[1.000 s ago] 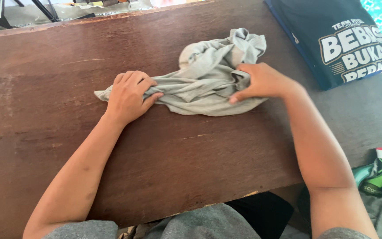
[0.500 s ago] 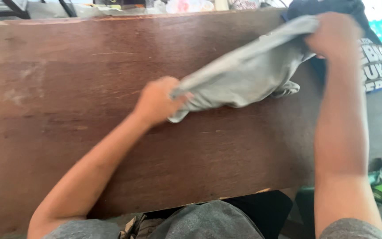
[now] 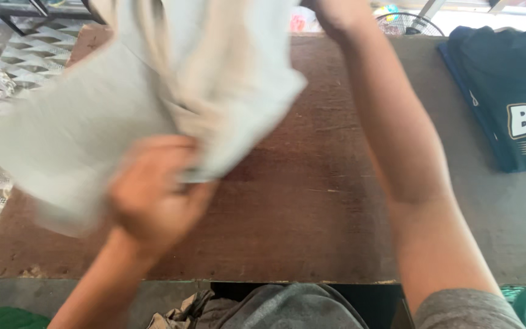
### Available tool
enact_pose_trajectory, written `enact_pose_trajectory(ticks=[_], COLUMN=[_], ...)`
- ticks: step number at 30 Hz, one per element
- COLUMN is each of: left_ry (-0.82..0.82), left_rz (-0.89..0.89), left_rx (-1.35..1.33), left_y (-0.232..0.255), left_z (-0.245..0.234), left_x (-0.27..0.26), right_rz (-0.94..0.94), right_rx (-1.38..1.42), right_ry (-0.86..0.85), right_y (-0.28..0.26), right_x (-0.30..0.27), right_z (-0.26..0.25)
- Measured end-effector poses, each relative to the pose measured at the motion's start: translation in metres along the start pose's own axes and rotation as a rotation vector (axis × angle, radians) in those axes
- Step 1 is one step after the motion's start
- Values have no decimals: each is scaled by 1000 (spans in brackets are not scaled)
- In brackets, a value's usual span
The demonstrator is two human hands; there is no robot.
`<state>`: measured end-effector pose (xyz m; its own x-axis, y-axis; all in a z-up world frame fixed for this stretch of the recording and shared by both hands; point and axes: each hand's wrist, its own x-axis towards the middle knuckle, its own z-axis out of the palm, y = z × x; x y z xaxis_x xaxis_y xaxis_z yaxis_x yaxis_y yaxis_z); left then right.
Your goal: The person folds a black graphic t-shirt on a wooden table, smoothing the fabric and aligning the edges before stacking it. They then pick up a grey t-shirt from a basket, lay it flat on the table, and begin folding it using a similar method.
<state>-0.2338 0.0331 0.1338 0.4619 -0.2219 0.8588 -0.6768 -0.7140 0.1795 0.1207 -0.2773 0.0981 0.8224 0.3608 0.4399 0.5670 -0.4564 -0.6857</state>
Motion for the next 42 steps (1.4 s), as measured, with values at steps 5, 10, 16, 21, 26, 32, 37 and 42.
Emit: enact_pose_trajectory(ticks=[5,10,16,21,26,32,37,42], left_ry=[-362,-390,-414,-825,-548,-552,-475,-385], left_rz=[-269,-345,-609,-963,-135,16,-69,-75], left_rx=[-367,-691,-933,-1867,-694,-50,230,265], left_y=[37,36,35,38,-10,-98,-130,-117], left_z=[60,112,169,218,226,170,156,169], left_x=[12,17,29,37,50,5,-11,-7], right_rz=[12,-118,281,649,610,704,713,661], right_rx=[-381,-535,-858,129,354,1118,904,320], right_ry=[120,370,238,-476,-13,892,777,429], right_y=[50,76,-38,-116,-70,0,28,4], right_x=[-43,-117,-207,-249,-273,-295,-307,-305], right_z=[-63,-113,-124,-121,-100,-155,-147,-133])
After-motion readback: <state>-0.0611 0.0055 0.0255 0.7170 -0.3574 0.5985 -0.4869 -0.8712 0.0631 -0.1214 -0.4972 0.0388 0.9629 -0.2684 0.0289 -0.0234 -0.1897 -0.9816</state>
